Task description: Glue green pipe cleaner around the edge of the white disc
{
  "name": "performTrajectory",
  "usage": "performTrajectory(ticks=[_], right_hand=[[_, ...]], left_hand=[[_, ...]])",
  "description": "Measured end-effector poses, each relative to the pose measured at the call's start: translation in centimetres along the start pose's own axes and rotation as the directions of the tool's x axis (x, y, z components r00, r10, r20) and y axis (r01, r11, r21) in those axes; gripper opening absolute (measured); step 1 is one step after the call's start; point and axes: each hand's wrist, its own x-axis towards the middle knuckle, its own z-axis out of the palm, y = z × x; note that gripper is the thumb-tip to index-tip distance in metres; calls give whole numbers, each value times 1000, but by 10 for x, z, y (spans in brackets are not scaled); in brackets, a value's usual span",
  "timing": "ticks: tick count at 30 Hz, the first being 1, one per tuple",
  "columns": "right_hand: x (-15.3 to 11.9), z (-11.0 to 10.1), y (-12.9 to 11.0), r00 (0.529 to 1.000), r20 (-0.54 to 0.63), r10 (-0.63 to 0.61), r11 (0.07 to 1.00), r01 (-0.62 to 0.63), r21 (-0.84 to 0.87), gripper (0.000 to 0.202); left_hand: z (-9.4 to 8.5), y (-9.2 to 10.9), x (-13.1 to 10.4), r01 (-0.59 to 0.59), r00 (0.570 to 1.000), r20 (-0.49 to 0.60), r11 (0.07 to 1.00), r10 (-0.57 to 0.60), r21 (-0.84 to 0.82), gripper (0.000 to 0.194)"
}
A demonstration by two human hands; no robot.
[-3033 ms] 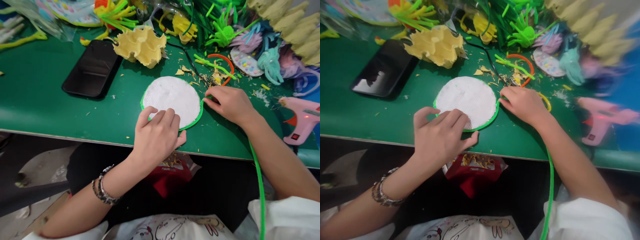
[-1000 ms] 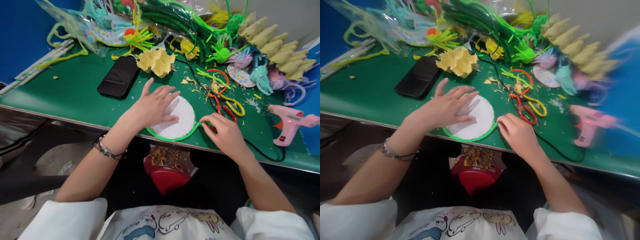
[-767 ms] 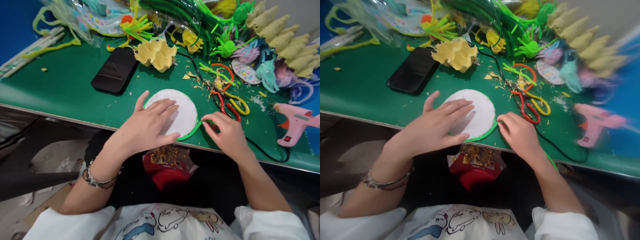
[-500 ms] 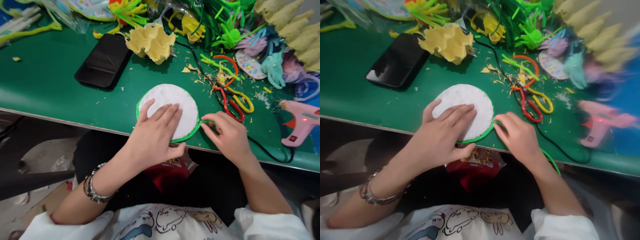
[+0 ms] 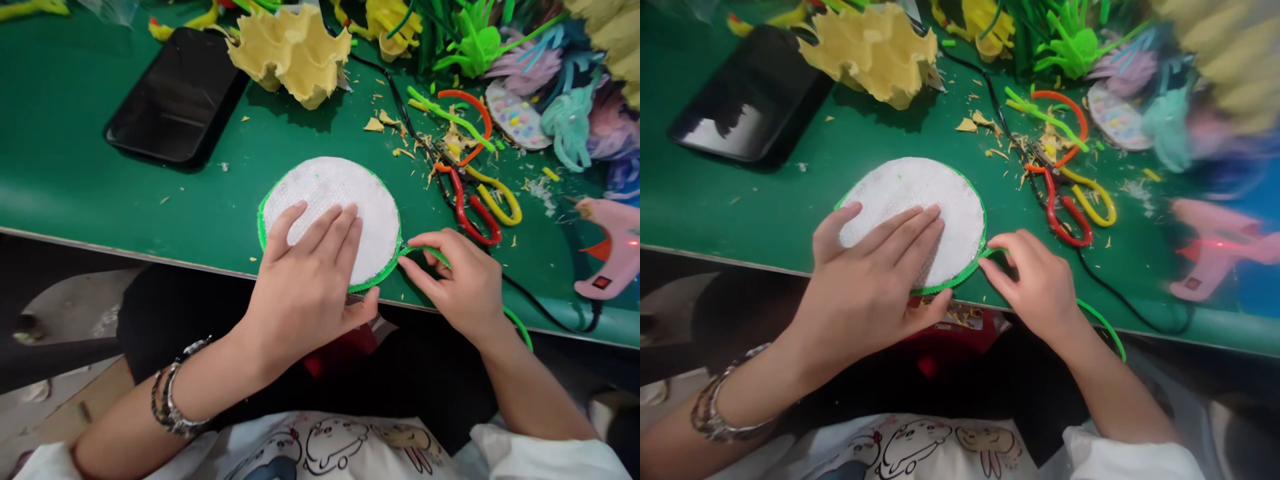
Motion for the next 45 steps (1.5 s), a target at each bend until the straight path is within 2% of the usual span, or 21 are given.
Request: performTrajectory(ticks=[3, 8, 11, 16, 21, 32, 35, 38, 45], right_hand=[[-2, 1, -1, 999, -18, 48, 998, -47, 30, 15], [-3, 3, -1, 981, 0, 192, 979, -191, 75, 40], [-2, 3, 1, 975, 5, 222, 971, -222, 93, 46], [-1, 3, 2, 979, 11, 203, 969, -203, 141, 46], [-2, 3, 2, 980, 14, 198, 972, -198, 128, 45], [1, 1, 0, 995, -43, 88, 996, -89, -16, 38], [0, 1, 3, 994, -7, 111, 994, -111, 14, 39], [-1, 2, 7, 990, 16, 138, 988, -139, 69, 49], [-2, 4, 9, 981, 2, 192, 976, -191, 102, 55]], left_hand=[[0, 0, 0, -2, 1000, 0, 1000, 2, 26, 48], [0, 1, 1, -7, 1000, -9, 1000, 8, 25, 48], [-1, 1, 2, 1, 1000, 2, 1000, -1, -3, 48], [-3, 1, 1, 40, 997, 63, 995, -34, -91, 48], [-3, 1, 1, 52, 996, 78, 992, -44, -116, 49], [-2, 0, 1, 17, 999, 30, 997, -15, -74, 49], [-2, -1, 0, 32, 999, 40, 995, -28, -91, 48], [-3, -3, 1, 57, 997, 66, 992, -50, -116, 47], [-3, -3, 1, 83, 995, 71, 983, -72, -166, 46]])
